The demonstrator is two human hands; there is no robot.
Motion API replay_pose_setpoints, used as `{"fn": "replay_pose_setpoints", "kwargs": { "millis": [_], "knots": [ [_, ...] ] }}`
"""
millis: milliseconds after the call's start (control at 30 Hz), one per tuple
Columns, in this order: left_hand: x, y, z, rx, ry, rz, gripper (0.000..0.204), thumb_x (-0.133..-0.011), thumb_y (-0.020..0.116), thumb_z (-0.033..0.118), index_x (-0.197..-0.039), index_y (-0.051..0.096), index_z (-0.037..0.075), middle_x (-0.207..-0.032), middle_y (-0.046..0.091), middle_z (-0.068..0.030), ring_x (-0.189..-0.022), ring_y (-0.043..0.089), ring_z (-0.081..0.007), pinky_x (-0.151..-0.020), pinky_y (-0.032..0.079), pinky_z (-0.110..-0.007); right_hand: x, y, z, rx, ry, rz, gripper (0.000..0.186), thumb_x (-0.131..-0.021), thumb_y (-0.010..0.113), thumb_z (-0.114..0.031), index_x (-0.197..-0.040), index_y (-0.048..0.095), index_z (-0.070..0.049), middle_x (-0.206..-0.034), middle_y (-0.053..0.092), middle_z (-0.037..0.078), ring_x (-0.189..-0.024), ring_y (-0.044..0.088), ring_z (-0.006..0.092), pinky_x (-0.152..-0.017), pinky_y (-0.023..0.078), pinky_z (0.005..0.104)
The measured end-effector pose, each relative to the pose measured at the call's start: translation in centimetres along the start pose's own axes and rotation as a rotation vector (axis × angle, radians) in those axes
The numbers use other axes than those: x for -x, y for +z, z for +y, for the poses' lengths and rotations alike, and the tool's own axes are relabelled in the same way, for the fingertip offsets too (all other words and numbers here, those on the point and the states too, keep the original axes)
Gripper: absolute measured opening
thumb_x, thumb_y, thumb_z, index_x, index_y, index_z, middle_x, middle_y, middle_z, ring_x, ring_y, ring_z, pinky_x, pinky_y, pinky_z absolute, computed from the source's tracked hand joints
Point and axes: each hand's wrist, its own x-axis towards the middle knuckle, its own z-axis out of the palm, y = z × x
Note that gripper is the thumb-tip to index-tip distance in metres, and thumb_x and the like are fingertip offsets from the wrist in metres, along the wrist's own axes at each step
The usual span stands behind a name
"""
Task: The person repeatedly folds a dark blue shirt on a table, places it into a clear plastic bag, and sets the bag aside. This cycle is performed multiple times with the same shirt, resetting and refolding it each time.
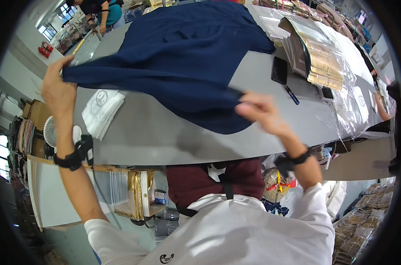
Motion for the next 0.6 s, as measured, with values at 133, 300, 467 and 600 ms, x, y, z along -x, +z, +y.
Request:
{"fn": "replay_pose_setpoints", "kwargs": {
  "millis": [133, 300, 467, 600],
  "knots": [
    [-0.4, -2.3, -3.0, 0.818, -0.336, -0.284, 0.041, -0.096, 0.047, -0.004, -0.118, 0.078, 0.011, -0.1, 0.075, -0.0035, -0.073, 0.064, -0.0112, -0.059, 0.049, -0.025, 1.2, -10.5, -7.9, 0.127, -0.423, 0.412, 0.024, -0.097, 0.078, -0.02, -0.111, 0.074, -0.002, -0.101, 0.07, 0.003, -0.081, 0.064, 0.0101, -0.074, 0.051, 0.022],
    [-4.7, 2.5, -0.4, 1.143, -0.391, 0.09, 0.041, -0.108, 0.036, 0.006, -0.123, 0.073, 0.0, -0.125, 0.069, -0.0158, -0.119, 0.067, -0.025, -0.103, 0.059, -0.043, -7.1, -14.6, -13.3, 0.91, -0.996, 0.615, 0.036, -0.098, 0.077, -0.024, -0.129, 0.074, -0.005, -0.105, 0.079, 0.01, -0.094, 0.075, 0.0167, -0.087, 0.059, 0.026],
    [-8.7, 9.8, 3.1, 1.376, -0.735, -0.263, 0.038, -0.105, 0.038, -0.002, -0.123, 0.072, -0.004, -0.132, 0.065, -0.0179, -0.123, 0.063, -0.0299, -0.112, 0.053, -0.045, -17.0, -14.5, -9.0, 0.772, -0.388, 0.531, 0.019, -0.086, 0.073, -0.002, -0.104, 0.079, -0.003, -0.093, 0.078, 0.017, -0.086, 0.075, 0.0225, -0.079, 0.057, 0.0362],
    [-14.4, 6.7, 3.0, 1.501, -0.427, -0.015, 0.038, -0.111, 0.037, 0.009, -0.132, 0.066, -0.003, -0.139, 0.065, -0.0169, -0.128, 0.063, -0.0296, -0.121, 0.044, -0.044, -20.7, -18.1, -14.3, 0.702, -0.635, 0.788, 0.011, -0.091, 0.07, -0.005, -0.094, 0.078, 0.001, -0.08, 0.076, 0.008, -0.07, 0.067, 0.0141, -0.066, 0.052, 0.0324]
  ]
}}
